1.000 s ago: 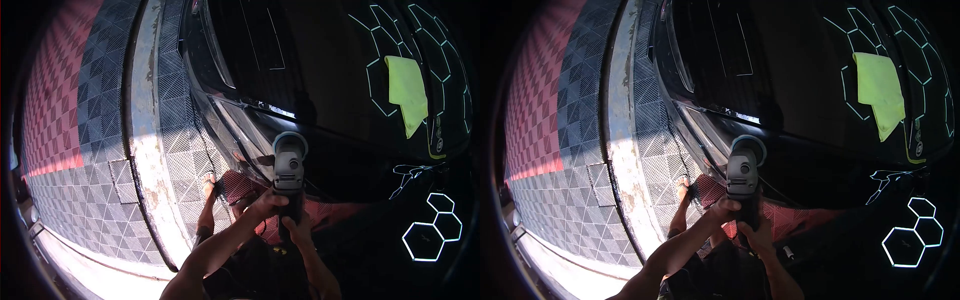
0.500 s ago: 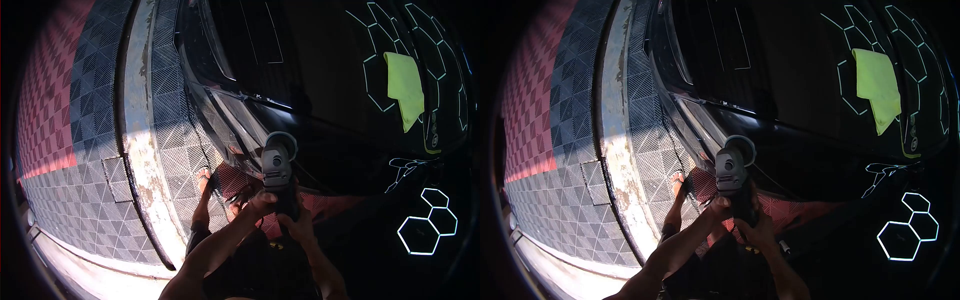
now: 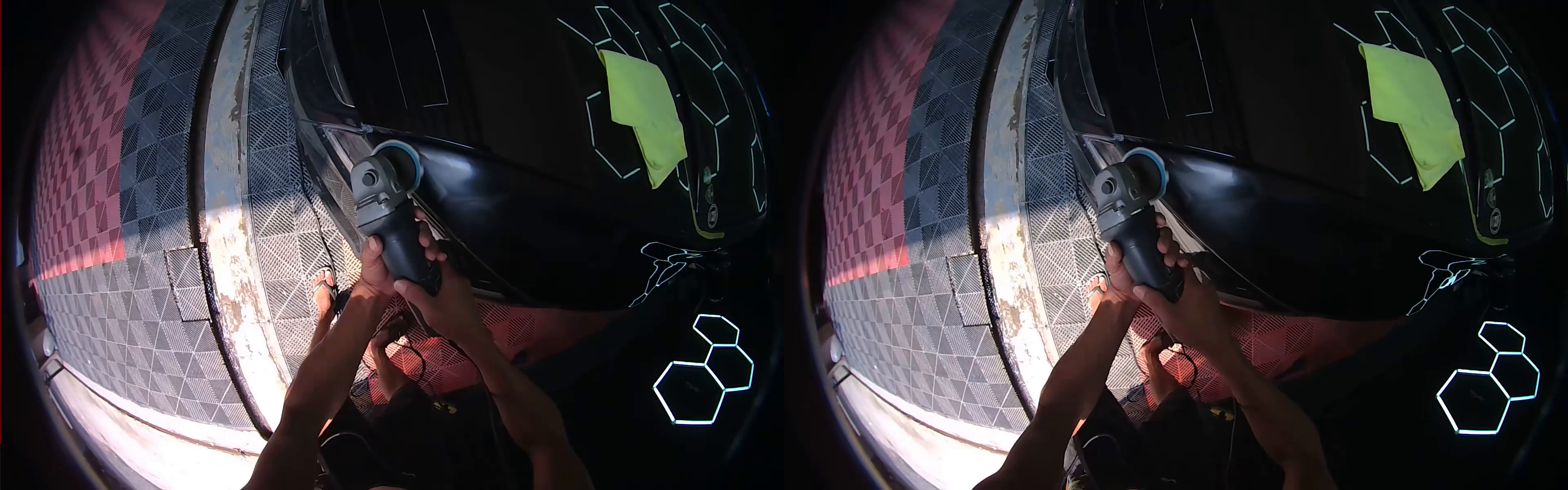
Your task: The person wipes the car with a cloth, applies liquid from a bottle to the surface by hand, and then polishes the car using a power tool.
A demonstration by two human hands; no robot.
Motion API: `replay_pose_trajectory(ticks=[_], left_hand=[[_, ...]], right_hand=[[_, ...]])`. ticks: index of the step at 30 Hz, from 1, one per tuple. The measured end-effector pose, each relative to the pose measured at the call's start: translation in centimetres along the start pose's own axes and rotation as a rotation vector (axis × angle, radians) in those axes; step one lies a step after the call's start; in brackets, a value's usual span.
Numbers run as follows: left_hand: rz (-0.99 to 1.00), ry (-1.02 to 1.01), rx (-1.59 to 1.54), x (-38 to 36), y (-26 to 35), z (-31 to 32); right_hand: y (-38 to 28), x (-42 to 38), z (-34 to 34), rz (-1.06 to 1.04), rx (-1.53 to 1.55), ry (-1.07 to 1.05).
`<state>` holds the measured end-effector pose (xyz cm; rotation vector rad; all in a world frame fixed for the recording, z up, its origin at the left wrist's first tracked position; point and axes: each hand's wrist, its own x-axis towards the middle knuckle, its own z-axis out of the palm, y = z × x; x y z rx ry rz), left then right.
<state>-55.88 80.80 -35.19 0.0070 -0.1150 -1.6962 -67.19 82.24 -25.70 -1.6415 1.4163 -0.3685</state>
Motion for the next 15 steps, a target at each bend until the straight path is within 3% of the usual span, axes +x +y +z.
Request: replay_pose_trajectory(ticks=[1,3,6,13,15], left_hand=[[0.011,-0.02,0.022,0.2,0.0,0.0],[0.01,-0.002,0.043,0.2,-0.5,0.6],[-0.003,-0.008,0.05,-0.2,-2.1,1.3],[-0.029,-0.06,-0.05,-2.0,-8.0,2.6],[-0.039,-0.064,-0.057,-2.7,-9.3,2.9]], right_hand=[[-0.2,0.1,-0.3,-0.005,0.001,-0.002],[-0.8,0.0,-1.2,0.199,0.084,-0.091],[1.2,-1.5,-2.2,0.081,0.086,-0.062],[4.0,-5.6,-5.9,0.066,0.093,-0.087],[4.5,-6.7,-6.5,-0.077,-0.083,0.008]])
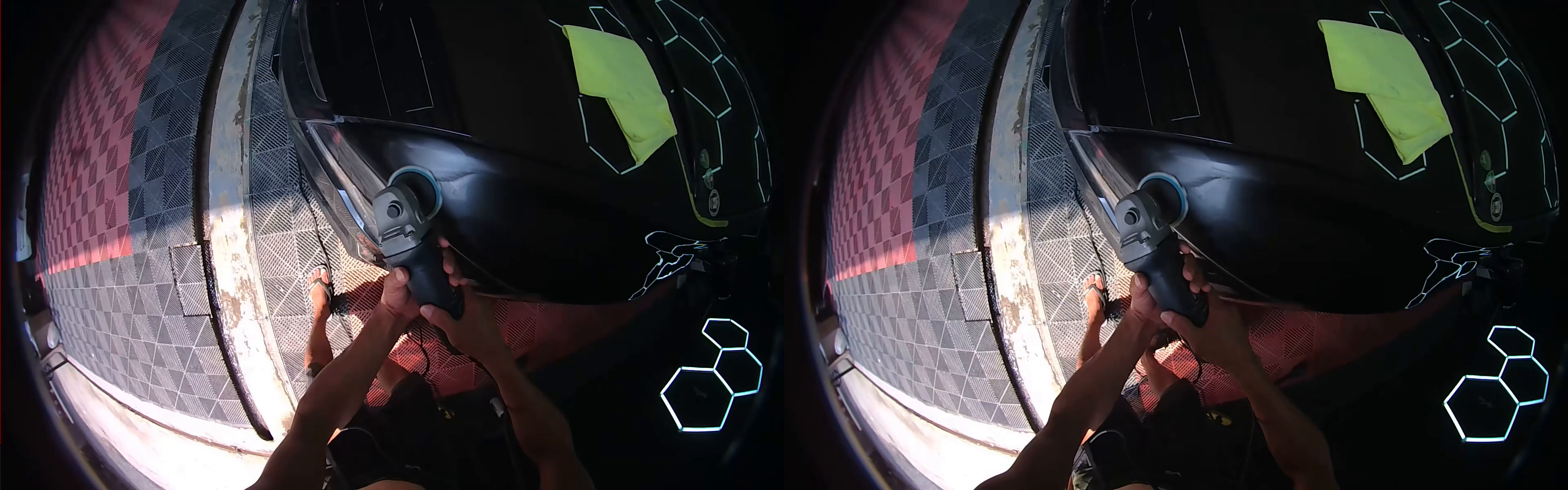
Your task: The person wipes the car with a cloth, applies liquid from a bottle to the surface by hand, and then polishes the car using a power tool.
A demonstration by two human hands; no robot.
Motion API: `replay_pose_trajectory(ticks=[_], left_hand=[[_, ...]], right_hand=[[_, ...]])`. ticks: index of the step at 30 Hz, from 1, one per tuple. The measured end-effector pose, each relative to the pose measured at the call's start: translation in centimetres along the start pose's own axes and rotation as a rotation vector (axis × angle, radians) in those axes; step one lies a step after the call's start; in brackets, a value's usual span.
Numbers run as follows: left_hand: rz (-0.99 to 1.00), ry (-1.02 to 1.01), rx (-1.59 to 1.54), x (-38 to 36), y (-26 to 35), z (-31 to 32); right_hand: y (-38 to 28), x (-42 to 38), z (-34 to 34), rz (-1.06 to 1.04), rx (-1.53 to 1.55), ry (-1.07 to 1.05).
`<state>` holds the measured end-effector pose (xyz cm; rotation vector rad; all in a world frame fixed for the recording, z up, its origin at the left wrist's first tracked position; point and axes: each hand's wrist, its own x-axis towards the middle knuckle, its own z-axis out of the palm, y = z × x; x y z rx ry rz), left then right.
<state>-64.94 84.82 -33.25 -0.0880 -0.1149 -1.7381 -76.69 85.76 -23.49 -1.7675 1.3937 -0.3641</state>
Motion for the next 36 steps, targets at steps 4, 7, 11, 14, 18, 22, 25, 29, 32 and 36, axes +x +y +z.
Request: replay_pose_trajectory(ticks=[4,7,11,14,18,22,25,29,32,36], left_hand=[[-0.03,0.016,0.015,-1.3,-2.8,1.0],[-0.071,0.04,0.012,-2.4,-4.8,1.5],[-0.129,0.098,-0.021,-3.9,-6.5,2.2],[-0.122,0.008,-0.05,-3.7,-6.2,1.4],[0.005,-0.005,0.039,-1.9,-3.7,0.5],[0.125,-0.023,0.033,-1.2,-1.3,-1.4],[0.134,-0.042,-0.04,-0.6,-0.6,-1.6],[0.03,-0.031,0.005,-2.8,-4.1,-0.5],[-0.065,0.018,-0.064,-4.5,-7.0,1.7],[-0.169,0.007,-0.11,-6.0,-10.1,2.3]], right_hand=[[1.1,-2.6,-1.4,-0.034,-0.003,0.045],[1.6,-4.9,-2.9,0.291,0.147,-0.107],[3.4,-7.2,-3.3,0.447,0.128,-0.172],[2.9,-6.7,-2.9,0.384,0.134,-0.136],[1.4,-3.7,-1.3,0.088,0.179,-0.013],[0.6,-1.1,0.6,-0.113,0.184,0.052],[0.4,-0.8,0.6,0.232,0.21,-0.154],[1.7,-4.2,-0.7,0.034,0.208,-0.006],[2.8,-7.7,-2.7,0.295,0.082,-0.093],[4.5,-11.2,-4.8,0.529,0.164,-0.179]])
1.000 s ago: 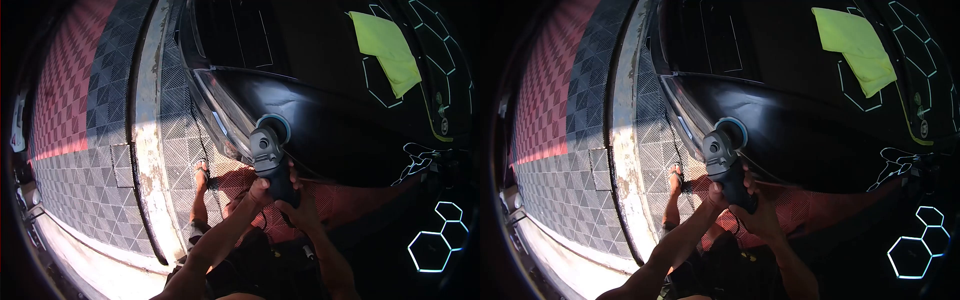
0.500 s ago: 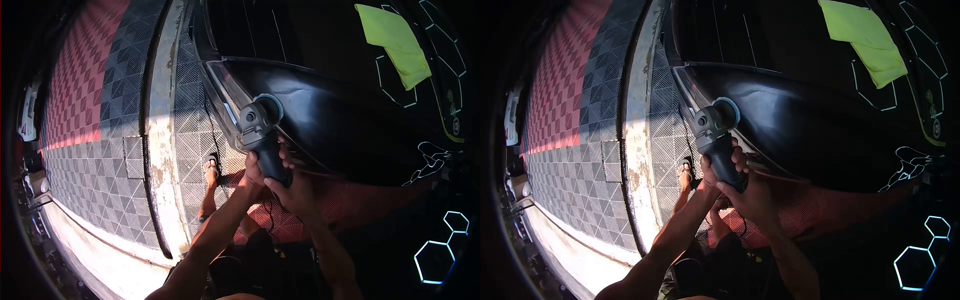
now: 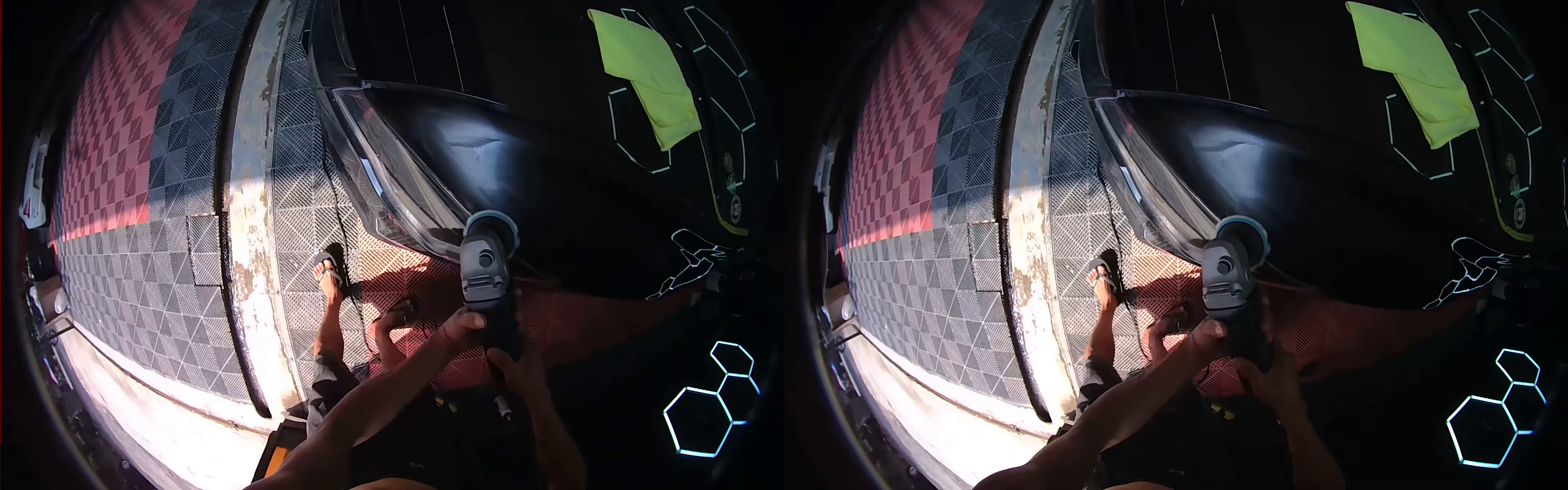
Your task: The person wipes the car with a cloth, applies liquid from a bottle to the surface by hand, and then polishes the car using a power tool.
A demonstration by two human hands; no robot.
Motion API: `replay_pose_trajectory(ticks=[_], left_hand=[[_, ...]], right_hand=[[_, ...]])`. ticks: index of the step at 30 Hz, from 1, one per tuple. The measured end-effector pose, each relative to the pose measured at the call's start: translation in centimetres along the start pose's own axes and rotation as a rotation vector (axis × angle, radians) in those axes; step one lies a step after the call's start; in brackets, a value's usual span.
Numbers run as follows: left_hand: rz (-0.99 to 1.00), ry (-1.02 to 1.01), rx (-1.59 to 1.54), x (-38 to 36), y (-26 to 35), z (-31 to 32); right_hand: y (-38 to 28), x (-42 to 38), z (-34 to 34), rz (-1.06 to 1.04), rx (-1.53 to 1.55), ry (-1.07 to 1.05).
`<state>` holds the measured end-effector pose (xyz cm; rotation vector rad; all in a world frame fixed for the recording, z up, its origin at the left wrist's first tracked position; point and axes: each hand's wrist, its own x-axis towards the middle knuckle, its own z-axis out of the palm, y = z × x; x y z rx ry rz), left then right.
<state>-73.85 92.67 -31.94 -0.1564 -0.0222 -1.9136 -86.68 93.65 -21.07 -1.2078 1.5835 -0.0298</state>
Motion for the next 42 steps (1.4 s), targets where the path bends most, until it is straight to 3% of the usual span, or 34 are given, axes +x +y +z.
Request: replay_pose_trajectory(ticks=[2,4,6,9,16,17,27,30,33,38,40,42], left_hand=[[-0.074,0.148,0.055,-0.3,-0.6,0.4],[-0.049,0.118,0.055,0.0,0.3,0.6],[-0.002,0.062,0.003,0.3,1.1,0.5],[0.024,0.034,0.027,0.6,2.1,0.3],[-0.161,0.113,0.044,-1.3,-2.1,-1.1],[-0.19,0.153,0.098,-1.4,-2.0,-1.4],[0.062,0.014,0.216,4.0,10.3,-0.2],[0.025,0.178,0.244,5.6,10.6,2.6],[-0.16,0.09,0.258,6.1,9.1,3.2],[-0.288,0.169,0.338,6.6,4.4,3.5],[-0.414,0.149,0.435,6.9,3.5,3.2],[-0.382,0.156,0.383,6.2,3.7,2.7]], right_hand=[[0.4,-0.3,0.1,-0.057,0.059,0.03],[0.3,0.0,0.4,-0.115,0.123,0.062],[-0.4,0.8,0.9,-0.138,-0.041,0.091],[-0.7,1.6,1.4,-0.088,-0.051,0.078],[4.0,-0.9,0.2,-0.013,0.113,0.035],[3.9,-0.7,0.6,-0.089,0.156,0.082],[-6.6,6.8,4.7,-0.297,0.257,0.058],[-7.6,6.8,4.3,-0.249,0.349,0.044],[-4.8,5.5,3.2,-0.269,0.365,0.123],[2.7,2.9,2.3,-0.156,0.614,0.098],[2.4,2.6,2.1,-0.126,0.687,0.094],[1.6,1.9,1.6,-0.078,0.796,-0.038]])
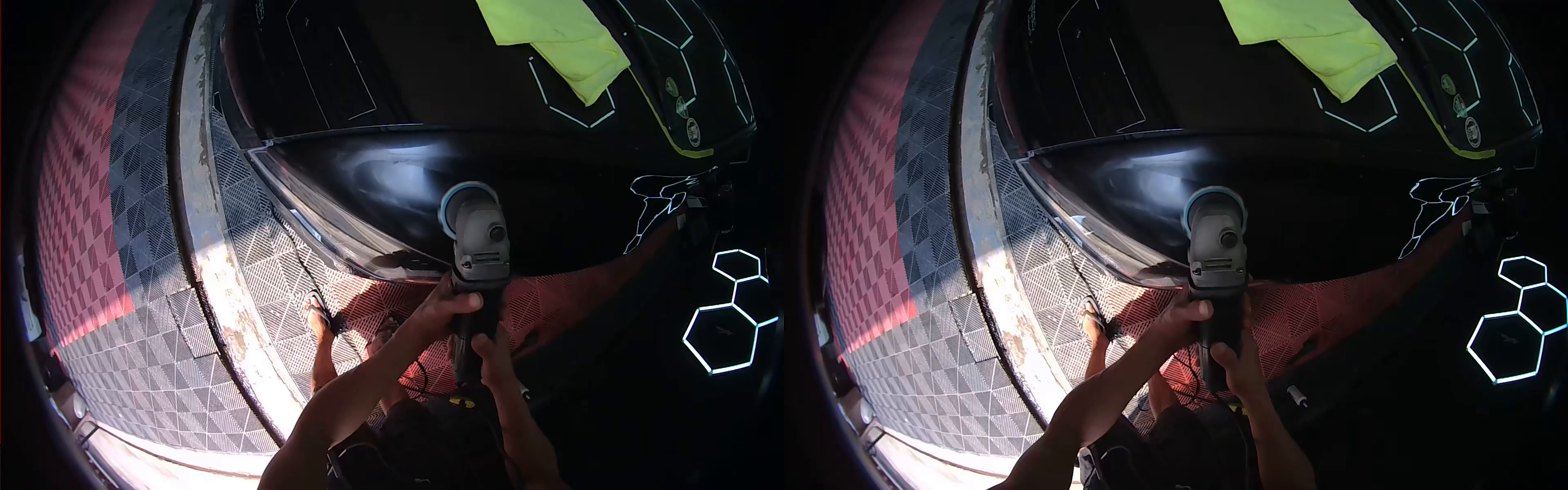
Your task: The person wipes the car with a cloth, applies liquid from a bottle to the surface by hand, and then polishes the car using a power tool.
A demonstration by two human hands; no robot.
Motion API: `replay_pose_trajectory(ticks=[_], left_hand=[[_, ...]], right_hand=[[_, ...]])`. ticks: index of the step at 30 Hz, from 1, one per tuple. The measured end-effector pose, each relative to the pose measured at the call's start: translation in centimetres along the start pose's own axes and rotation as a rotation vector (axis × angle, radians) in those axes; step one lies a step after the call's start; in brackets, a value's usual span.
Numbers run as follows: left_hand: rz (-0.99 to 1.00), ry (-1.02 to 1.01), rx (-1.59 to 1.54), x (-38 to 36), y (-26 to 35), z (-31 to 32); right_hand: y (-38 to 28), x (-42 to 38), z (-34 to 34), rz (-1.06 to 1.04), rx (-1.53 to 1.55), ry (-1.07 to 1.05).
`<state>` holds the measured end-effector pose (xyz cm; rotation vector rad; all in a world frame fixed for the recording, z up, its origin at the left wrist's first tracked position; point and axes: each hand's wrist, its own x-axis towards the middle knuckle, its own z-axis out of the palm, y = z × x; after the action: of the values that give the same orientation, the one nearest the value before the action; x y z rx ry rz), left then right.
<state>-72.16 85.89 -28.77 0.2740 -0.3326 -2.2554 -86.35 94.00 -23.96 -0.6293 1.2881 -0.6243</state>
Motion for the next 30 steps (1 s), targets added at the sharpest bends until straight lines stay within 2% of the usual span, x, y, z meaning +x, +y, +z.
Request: replay_pose_trajectory(ticks=[1,3,5,7,9,10,11,12,16,19,21,22,24,28,30], left_hand=[[0.021,-0.007,-0.062,-0.2,0.0,0.1],[0.086,-0.052,-0.126,-1.1,0.8,-0.6],[0.203,-0.007,-0.177,-1.4,2.2,1.0],[0.168,0.019,-0.137,-0.7,2.2,2.0],[0.159,0.075,-0.086,-0.5,1.8,2.3],[0.046,0.042,-0.037,-0.3,1.1,2.2],[-0.07,0.005,0.012,0.0,0.5,2.0],[-0.062,0.018,0.025,0.3,-0.1,1.9],[-0.136,0.028,0.08,-0.4,-0.7,1.0],[-0.086,0.056,0.062,-2.5,1.6,0.3],[0.047,0.043,-0.042,-3.8,3.2,-1.3],[0.078,0.034,-0.045,-4.1,4.0,-1.9],[0.151,0.011,-0.05,-3.8,5.6,-2.8],[0.255,-0.037,-0.082,-2.5,8.0,-3.4],[0.207,-0.045,-0.078,-1.6,8.8,-3.1]], right_hand=[[-0.4,0.2,0.8,-0.004,0.006,0.027],[-0.9,1.4,3.2,-0.292,-0.218,0.177],[-0.2,2.3,3.4,-0.284,-0.301,0.17],[0.3,2.1,3.0,-0.268,-0.383,0.123],[0.7,0.9,2.3,-0.197,-0.198,0.166],[1.2,0.2,1.6,-0.191,-0.19,0.142],[1.7,-0.4,0.5,-0.152,-0.028,0.091],[2.0,-0.7,-0.1,-0.113,0.131,0.042],[2.2,-0.9,1.1,-0.175,0.19,0.076],[2.5,0.9,4.2,-0.24,0.107,0.15],[2.1,2.6,6.0,-0.254,-0.191,0.159],[1.3,3.2,6.7,-0.26,-0.18,0.163],[-1.2,4.3,7.7,-0.141,-0.348,0.068],[-4.1,6.3,8.9,-0.141,-0.382,0.04],[-4.5,6.5,9.1,-0.176,-0.444,0.106]])
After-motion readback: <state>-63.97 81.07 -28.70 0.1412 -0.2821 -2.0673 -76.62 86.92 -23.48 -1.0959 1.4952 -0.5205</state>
